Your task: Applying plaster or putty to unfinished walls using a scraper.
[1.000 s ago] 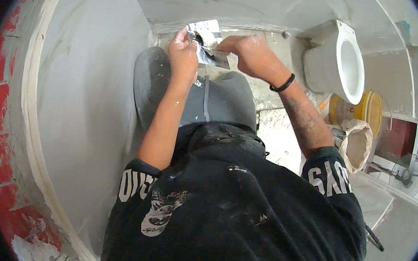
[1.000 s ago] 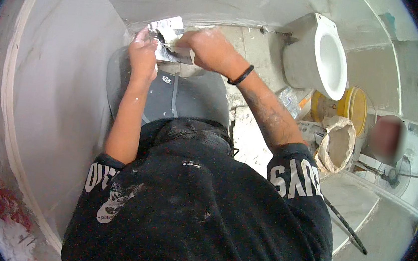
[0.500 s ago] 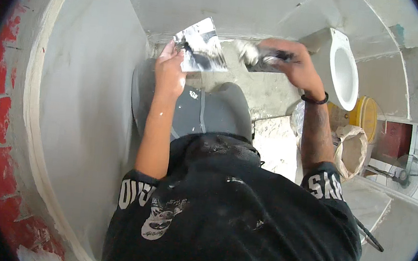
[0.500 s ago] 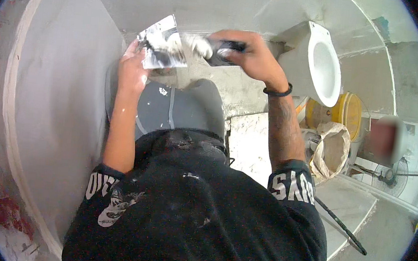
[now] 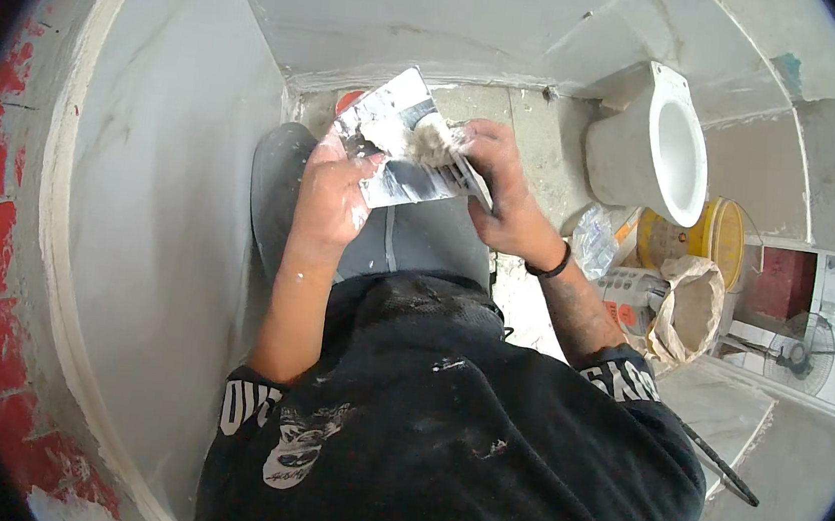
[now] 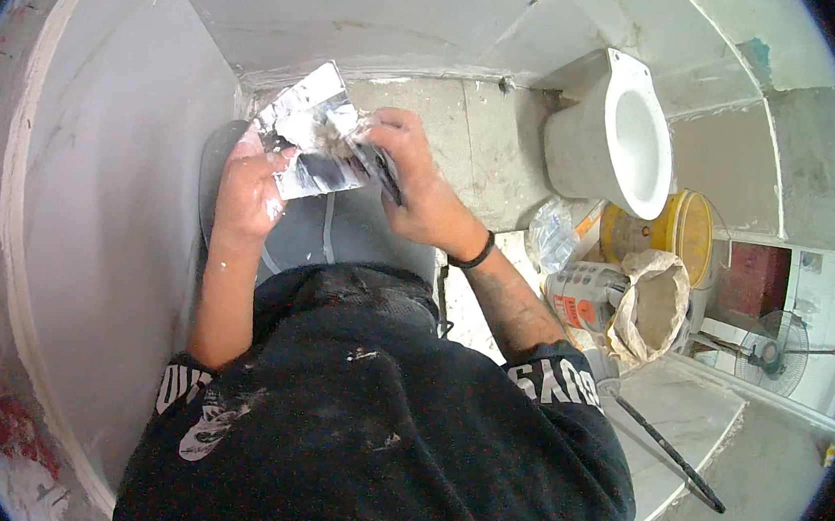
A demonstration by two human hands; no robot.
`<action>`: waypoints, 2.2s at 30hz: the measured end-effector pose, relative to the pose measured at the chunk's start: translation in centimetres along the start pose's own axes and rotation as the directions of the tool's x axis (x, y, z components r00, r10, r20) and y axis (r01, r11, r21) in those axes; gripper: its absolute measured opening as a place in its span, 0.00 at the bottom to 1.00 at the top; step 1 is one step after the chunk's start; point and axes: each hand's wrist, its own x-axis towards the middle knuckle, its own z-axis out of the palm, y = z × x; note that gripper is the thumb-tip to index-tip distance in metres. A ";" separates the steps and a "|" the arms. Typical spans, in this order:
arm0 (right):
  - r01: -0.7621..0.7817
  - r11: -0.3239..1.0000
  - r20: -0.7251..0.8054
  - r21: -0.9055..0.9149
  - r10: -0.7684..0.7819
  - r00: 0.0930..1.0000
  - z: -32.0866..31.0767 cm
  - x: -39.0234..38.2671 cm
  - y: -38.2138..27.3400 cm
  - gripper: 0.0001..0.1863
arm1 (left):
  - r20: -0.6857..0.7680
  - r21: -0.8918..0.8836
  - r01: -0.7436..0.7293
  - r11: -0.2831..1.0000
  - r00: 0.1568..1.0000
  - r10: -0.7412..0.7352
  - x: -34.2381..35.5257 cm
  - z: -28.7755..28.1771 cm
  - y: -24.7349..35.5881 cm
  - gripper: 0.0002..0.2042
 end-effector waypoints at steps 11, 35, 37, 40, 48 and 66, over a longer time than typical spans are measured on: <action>-0.377 0.649 -0.248 0.661 0.663 0.706 -3.1 -5.6 5.7 0.31 | -0.040 0.147 -0.174 0.974 0.983 0.181 1.2 1.3 1.2 0.27; 0.210 0.282 -0.346 0.936 0.846 0.407 -0.7 -6.1 6.6 0.11 | 0.391 0.917 -0.391 0.080 0.841 -0.374 4.5 2.2 -7.5 0.28; 0.198 0.290 -0.348 0.936 0.848 0.399 -0.6 -6.1 7.0 0.12 | 0.408 0.900 -0.435 0.012 0.834 -0.372 4.9 2.6 -7.8 0.26; 0.205 0.280 -0.342 0.938 0.843 0.416 -0.2 -6.5 7.9 0.12 | 0.434 0.858 -0.500 -0.118 0.829 -0.353 5.4 2.3 -8.6 0.28; 0.285 0.010 -0.166 0.959 0.833 0.528 0.3 -7.2 9.6 0.14 | 0.316 0.843 -0.446 -0.301 0.863 -0.394 5.9 2.0 -8.0 0.31; 0.265 0.127 -0.278 0.956 0.681 0.677 -1.6 -5.5 6.8 0.31 | 0.021 -0.006 0.246 0.969 0.969 -0.246 0.6 -2.6 -1.9 0.27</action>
